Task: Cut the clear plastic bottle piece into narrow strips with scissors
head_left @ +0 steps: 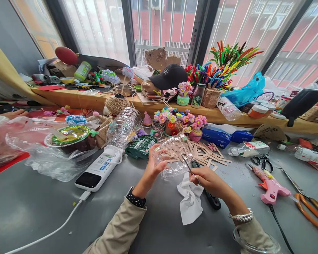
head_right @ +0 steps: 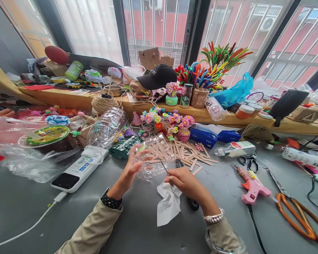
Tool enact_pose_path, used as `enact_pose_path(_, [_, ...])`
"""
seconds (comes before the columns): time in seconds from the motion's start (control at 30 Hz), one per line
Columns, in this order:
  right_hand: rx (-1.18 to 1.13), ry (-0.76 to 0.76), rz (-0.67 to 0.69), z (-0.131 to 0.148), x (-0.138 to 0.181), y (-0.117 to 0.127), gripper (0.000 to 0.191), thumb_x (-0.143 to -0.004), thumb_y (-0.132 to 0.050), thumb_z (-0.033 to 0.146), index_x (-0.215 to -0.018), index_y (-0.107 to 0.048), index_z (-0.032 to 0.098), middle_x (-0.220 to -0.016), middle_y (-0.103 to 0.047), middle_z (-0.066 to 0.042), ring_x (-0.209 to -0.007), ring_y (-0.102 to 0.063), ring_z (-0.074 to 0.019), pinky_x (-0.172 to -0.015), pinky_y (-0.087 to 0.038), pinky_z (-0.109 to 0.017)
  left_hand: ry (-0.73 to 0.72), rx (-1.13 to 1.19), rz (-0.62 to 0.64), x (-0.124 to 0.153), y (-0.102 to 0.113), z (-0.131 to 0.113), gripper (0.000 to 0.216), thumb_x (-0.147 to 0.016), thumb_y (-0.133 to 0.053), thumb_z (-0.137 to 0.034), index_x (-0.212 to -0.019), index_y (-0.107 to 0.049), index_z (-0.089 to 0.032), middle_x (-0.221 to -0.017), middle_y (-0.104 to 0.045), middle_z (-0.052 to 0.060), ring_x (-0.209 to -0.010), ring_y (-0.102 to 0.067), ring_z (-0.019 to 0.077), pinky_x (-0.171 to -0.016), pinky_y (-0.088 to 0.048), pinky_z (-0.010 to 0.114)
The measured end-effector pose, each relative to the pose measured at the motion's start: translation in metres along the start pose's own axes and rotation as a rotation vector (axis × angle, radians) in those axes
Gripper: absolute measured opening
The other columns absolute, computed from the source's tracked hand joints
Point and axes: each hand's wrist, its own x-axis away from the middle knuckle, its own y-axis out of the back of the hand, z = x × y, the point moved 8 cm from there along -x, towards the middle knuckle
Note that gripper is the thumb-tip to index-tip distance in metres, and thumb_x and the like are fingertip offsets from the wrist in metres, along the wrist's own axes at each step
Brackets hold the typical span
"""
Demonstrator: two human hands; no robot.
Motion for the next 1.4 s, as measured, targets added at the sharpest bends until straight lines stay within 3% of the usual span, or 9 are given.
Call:
enact_pose_path(0.23, [-0.010,-0.007,0.005,-0.002,0.000,0.000,0.039,-0.088,-0.033,0.036,-0.053,-0.037,0.019,-0.051,-0.047,0.002,-0.051,-0.041,-0.0096,-0.056,-0.034,-0.022,-0.038,-0.010,-0.013,-0.003,0.003,0.001,0.072,-0.060,-0.068,-0.044,-0.119,-0.030,-0.031,-0.112,-0.043,0.006,-0.096,-0.051,0.0229,-0.070,-0.049,0.036])
enact_pose_path(0.5, [-0.077,-0.062,0.116,-0.010,0.006,0.001,0.034,-0.084,-0.041,0.035,-0.055,-0.041,0.018,-0.053,-0.043,0.003,-0.053,-0.039,-0.0097,-0.052,-0.030,-0.022,-0.128,-0.102,0.052,-0.007,0.005,-0.003,0.076,-0.057,-0.073,-0.042,-0.119,-0.030,-0.032,-0.121,-0.039,0.006,-0.106,-0.046,0.0233,-0.088,-0.043,0.041])
enact_pose_path(0.7, [-0.097,-0.078,0.134,-0.006,0.007,0.002,0.031,-0.082,-0.042,0.031,-0.055,-0.039,0.018,-0.054,-0.046,0.003,-0.055,-0.039,-0.0099,-0.052,-0.031,-0.022,-0.155,-0.098,0.078,-0.004,0.001,-0.006,0.076,-0.058,-0.072,-0.043,-0.119,-0.028,-0.033,-0.122,-0.036,0.007,-0.107,-0.046,0.0243,-0.085,-0.045,0.040])
enact_pose_path(1.07, [-0.103,-0.060,0.131,-0.006,0.008,0.005,0.033,-0.083,-0.046,0.041,-0.059,-0.040,0.018,-0.057,-0.042,0.003,-0.057,-0.037,-0.0106,-0.052,-0.029,-0.022,-0.169,-0.142,0.089,-0.002,-0.002,-0.007,0.077,-0.062,-0.070,-0.047,-0.123,-0.025,-0.032,-0.124,-0.037,0.009,-0.110,-0.046,0.0264,-0.087,-0.044,0.042])
enact_pose_path(1.27, [-0.080,-0.149,0.084,-0.026,0.012,0.015,0.017,-0.076,-0.054,0.027,-0.062,-0.053,0.017,-0.066,-0.052,0.001,-0.063,-0.044,-0.0123,-0.056,-0.035,-0.022,-0.386,-0.391,0.005,0.008,-0.001,-0.022,0.090,-0.055,-0.077,-0.032,-0.128,-0.026,-0.029,-0.138,-0.027,0.011,-0.124,-0.036,0.0322,-0.096,-0.039,0.046])
enact_pose_path(1.4, [-0.061,-0.155,0.058,-0.033,0.014,0.019,0.012,-0.075,-0.057,0.025,-0.073,-0.066,0.017,-0.067,-0.051,0.000,-0.063,-0.045,-0.0125,-0.057,-0.034,-0.023,-0.585,-0.556,0.047,0.018,-0.012,-0.036,0.092,-0.053,-0.079,-0.024,-0.127,-0.026,-0.031,-0.139,-0.026,0.012,-0.130,-0.027,0.0336,-0.099,-0.034,0.049])
